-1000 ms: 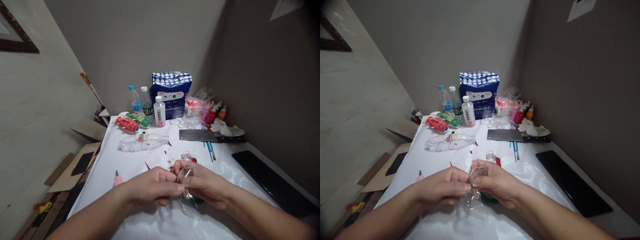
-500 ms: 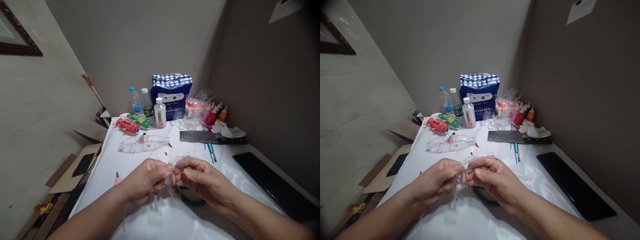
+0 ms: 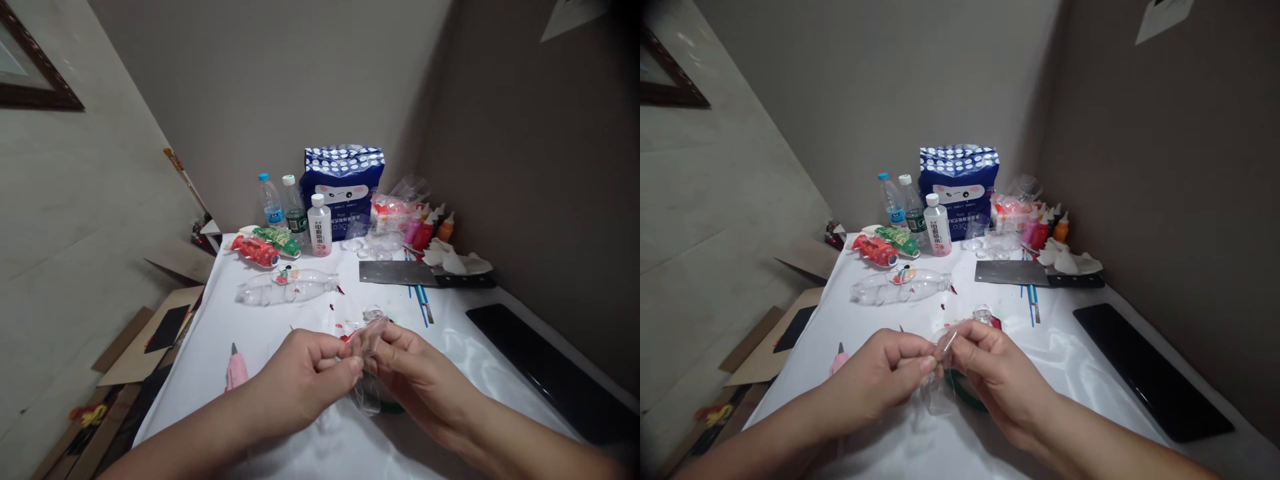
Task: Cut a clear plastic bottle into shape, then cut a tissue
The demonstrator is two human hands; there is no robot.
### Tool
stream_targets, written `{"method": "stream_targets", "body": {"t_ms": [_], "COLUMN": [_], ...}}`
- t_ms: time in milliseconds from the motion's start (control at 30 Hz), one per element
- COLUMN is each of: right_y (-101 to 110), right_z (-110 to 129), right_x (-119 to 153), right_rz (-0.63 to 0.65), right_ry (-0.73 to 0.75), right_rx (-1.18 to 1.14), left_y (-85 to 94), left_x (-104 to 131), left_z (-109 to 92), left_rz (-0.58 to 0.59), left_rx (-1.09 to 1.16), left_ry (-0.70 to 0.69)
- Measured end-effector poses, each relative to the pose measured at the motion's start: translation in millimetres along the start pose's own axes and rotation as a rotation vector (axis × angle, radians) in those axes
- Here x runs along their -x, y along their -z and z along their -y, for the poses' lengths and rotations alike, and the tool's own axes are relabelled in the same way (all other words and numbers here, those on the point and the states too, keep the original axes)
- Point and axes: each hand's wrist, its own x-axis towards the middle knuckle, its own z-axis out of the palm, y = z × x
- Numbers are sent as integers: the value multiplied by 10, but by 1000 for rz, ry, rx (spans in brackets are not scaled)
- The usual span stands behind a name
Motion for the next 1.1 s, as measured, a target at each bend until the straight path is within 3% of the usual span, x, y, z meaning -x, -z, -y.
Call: {"method": "stream_targets", "body": {"t_ms": [267, 600, 1100], "right_y": [-37, 32, 53], "right_z": [62, 101, 128], "right_x": [29, 23, 35], "right_rz": [10, 108, 160], "right_ry": [-36, -21, -17], "right_rx": [80, 302, 350], "left_y": [-88, -118, -147], "left_x": [-11, 7, 62], "left_z": [22, 24, -5], "left_rz": [-92, -85, -114], "left_rx": [-81, -182, -239], "left_ry": [-63, -126, -155]}}
